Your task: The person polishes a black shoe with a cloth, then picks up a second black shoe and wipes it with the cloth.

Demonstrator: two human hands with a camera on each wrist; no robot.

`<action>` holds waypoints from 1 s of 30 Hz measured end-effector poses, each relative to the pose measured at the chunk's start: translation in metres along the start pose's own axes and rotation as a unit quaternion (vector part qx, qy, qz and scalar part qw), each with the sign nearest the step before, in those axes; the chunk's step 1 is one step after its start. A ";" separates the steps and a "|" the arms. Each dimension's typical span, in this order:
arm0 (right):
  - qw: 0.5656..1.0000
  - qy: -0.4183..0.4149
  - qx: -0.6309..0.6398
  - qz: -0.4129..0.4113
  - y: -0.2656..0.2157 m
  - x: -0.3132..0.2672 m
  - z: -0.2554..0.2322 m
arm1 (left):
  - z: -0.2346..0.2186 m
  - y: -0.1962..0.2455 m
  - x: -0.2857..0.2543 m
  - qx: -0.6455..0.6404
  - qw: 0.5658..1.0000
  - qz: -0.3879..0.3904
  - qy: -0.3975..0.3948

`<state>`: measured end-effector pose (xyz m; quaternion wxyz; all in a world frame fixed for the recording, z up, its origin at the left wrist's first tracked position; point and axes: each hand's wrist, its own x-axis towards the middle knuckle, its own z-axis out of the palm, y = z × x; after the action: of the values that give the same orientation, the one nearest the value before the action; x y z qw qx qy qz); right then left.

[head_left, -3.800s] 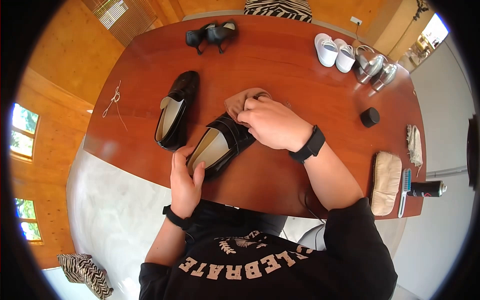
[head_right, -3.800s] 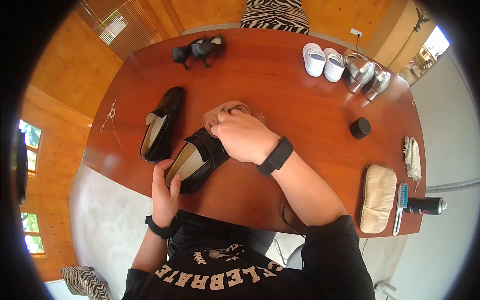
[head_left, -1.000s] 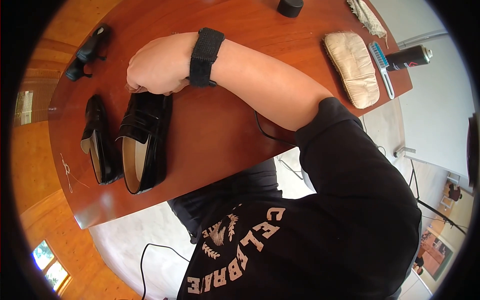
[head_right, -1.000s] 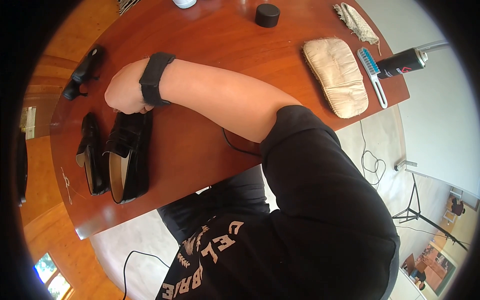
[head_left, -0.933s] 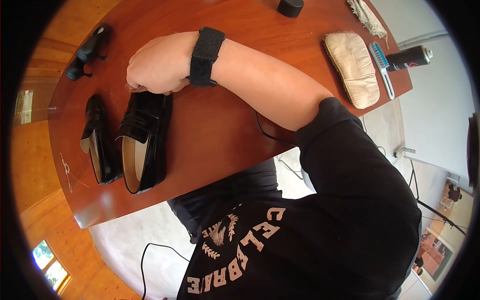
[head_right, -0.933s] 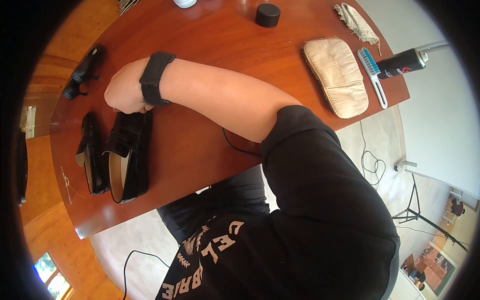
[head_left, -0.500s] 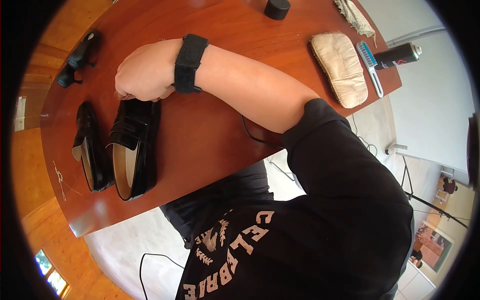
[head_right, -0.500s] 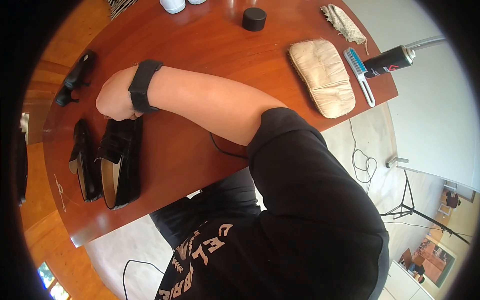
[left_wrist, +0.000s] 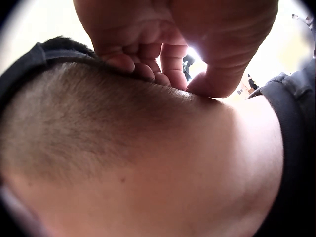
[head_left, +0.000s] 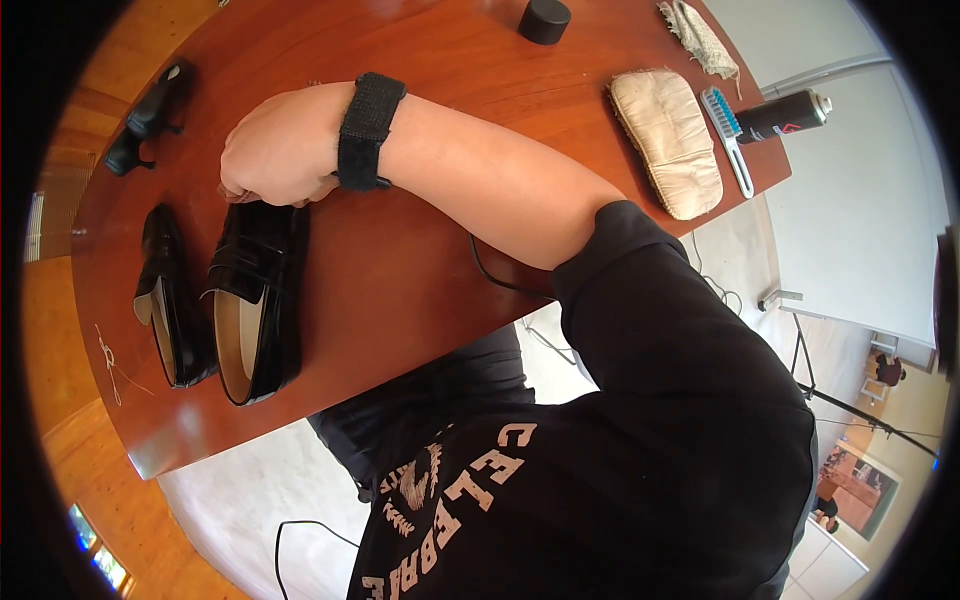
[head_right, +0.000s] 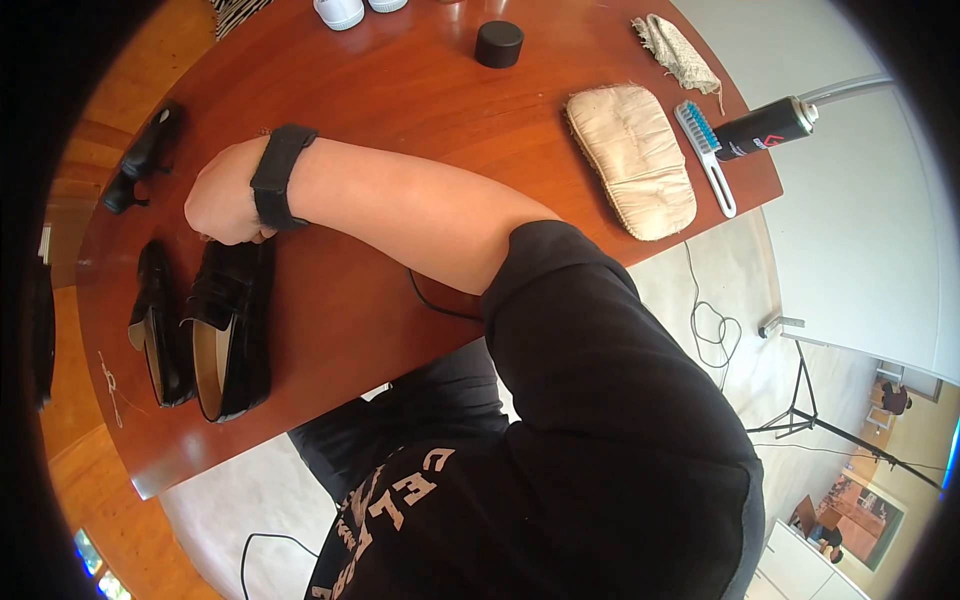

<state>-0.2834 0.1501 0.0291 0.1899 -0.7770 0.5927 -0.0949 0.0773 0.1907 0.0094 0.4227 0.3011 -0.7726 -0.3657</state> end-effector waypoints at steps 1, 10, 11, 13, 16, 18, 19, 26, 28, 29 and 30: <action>1.000 -0.005 0.000 0.009 -0.002 -0.002 -0.001 | 0.000 0.000 0.001 0.001 1.000 0.000 0.002; 1.000 0.012 0.000 -0.007 0.004 0.006 0.007 | -0.002 0.000 -0.001 0.003 1.000 -0.003 0.007; 1.000 0.011 0.007 0.001 0.002 0.004 0.005 | -0.002 0.000 -0.002 0.003 1.000 -0.004 0.008; 1.000 0.009 0.022 0.016 -0.001 0.000 0.003 | -0.003 0.000 -0.002 0.003 1.000 -0.004 0.010; 1.000 0.008 0.012 0.015 0.001 0.005 0.007 | -0.003 0.000 -0.002 0.002 1.000 -0.005 0.012; 1.000 0.002 0.012 0.010 0.000 0.003 0.006 | -0.004 0.000 -0.003 0.005 1.000 -0.006 0.014; 1.000 -0.001 0.011 0.007 0.000 0.002 0.005 | -0.005 0.000 -0.003 0.005 1.000 -0.006 0.016; 1.000 0.000 0.002 0.019 -0.004 0.000 0.002 | -0.006 0.000 -0.004 0.007 1.000 -0.007 0.023; 1.000 0.015 0.002 0.005 0.002 0.006 0.009 | -0.007 0.000 -0.005 0.010 1.000 -0.010 0.024; 1.000 0.006 0.005 0.011 0.001 0.005 0.008 | -0.008 0.000 -0.006 0.008 1.000 -0.009 0.025; 1.000 -0.003 0.009 0.018 -0.001 0.004 0.006 | -0.008 0.000 -0.005 0.009 1.000 -0.010 0.025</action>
<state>-0.2794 0.1471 0.0237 0.2005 -0.7648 0.6050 -0.0940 0.0867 0.1923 0.0096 0.4357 0.3213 -0.7621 -0.3552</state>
